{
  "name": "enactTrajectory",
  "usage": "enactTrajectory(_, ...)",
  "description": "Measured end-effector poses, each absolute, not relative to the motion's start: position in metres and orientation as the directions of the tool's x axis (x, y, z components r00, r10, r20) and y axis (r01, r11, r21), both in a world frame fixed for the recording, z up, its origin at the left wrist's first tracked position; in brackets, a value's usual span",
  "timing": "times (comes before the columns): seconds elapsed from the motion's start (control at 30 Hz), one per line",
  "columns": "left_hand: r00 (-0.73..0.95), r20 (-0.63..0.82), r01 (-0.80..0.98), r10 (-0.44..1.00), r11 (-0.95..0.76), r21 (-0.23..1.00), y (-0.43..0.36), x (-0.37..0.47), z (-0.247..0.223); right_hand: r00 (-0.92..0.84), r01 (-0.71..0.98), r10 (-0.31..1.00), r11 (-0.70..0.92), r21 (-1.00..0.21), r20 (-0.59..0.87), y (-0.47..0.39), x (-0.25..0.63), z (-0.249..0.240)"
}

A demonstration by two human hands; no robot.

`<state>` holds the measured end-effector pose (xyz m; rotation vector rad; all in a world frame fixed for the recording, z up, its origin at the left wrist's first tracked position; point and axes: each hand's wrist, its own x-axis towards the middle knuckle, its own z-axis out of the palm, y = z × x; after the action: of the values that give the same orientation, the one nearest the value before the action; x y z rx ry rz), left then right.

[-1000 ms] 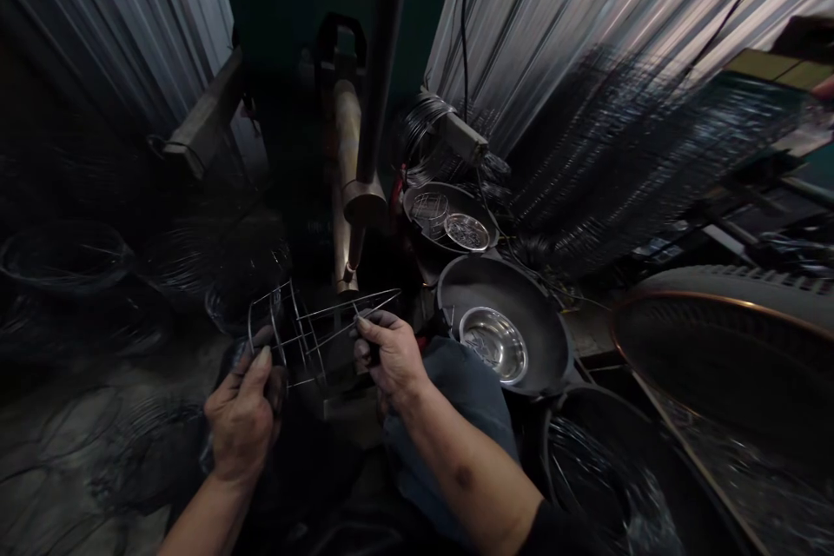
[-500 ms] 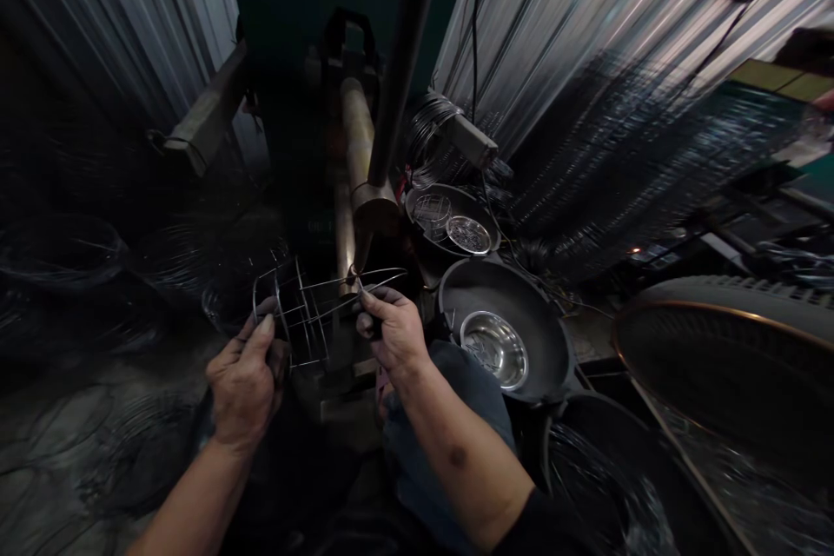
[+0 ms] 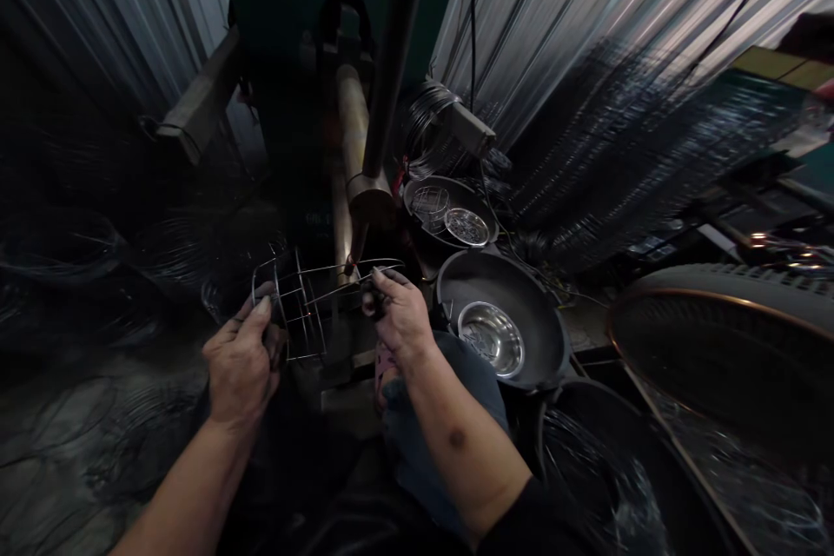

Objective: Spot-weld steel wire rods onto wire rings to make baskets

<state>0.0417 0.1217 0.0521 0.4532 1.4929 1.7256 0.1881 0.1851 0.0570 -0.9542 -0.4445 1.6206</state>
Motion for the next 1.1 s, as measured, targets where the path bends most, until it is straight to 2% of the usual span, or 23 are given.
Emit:
enactTrajectory(0.2, -0.632, -0.249, -0.295, 0.734, 0.07, 0.953, 0.132, 0.036, 0.06, -0.017, -0.635, 0.949, -0.253, -0.73, -0.314, 0.199, 0.184, 0.06)
enactTrajectory(0.33, -0.632, -0.212, -0.291, 0.745, 0.025, 0.956, 0.139, 0.032, 0.063, -0.011, -0.634, 0.953, -0.242, -0.734, -0.304, 0.205, 0.176, 0.061)
enactTrajectory(0.5, -0.635, -0.225, -0.28, 0.739, 0.052, 0.959, 0.141, 0.031, 0.061, 0.039, -0.635, 0.955, -0.205, -0.745, -0.295, 0.207, 0.174, 0.06)
enactTrajectory(0.6, -0.605, -0.193, -0.291, 0.772, 0.011, 0.957, 0.141, 0.032, 0.061, 0.032, -0.643, 0.945, -0.23, -0.73, -0.326, 0.207, 0.176, 0.057)
enactTrajectory(0.7, -0.624, -0.223, -0.3, 0.749, 0.034, 0.953, 0.139, 0.034, 0.064, -0.004, -0.588, 0.942, -0.273, -0.761, -0.336, 0.196, 0.177, 0.048)
enactTrajectory(0.77, -0.648, -0.267, -0.302, 0.714, 0.082, 0.95, 0.134, 0.035, 0.068, -0.103, -0.461, 0.961, -0.276, -0.843, -0.258, 0.179, 0.176, 0.035)
enactTrajectory(0.83, -0.648, -0.29, -0.319, 0.704, 0.094, 0.943, 0.124, 0.034, 0.069, -0.298, -0.246, 0.934, -0.275, -0.929, -0.198, 0.157, 0.175, 0.02)
enactTrajectory(0.93, -0.528, -0.367, -0.394, 0.766, 0.162, 0.905, 0.103, 0.026, 0.062, -0.591, 0.044, 0.763, -0.295, -0.955, -0.262, 0.119, 0.178, 0.003)
enactTrajectory(1.0, -0.395, -0.487, -0.432, 0.779, 0.311, 0.846, 0.086, 0.021, 0.054, -0.698, 0.084, 0.657, -0.317, -0.945, -0.283, 0.095, 0.183, -0.001)
enactTrajectory(1.07, -0.318, -0.583, -0.442, 0.748, 0.427, 0.789, 0.07, 0.019, 0.045, -0.743, 0.019, 0.606, -0.407, -0.913, -0.285, 0.074, 0.187, -0.001)
enactTrajectory(1.1, -0.34, -0.584, -0.439, 0.737, 0.426, 0.792, 0.062, 0.019, 0.041, -0.741, -0.049, 0.604, -0.485, -0.873, -0.294, 0.066, 0.189, -0.001)
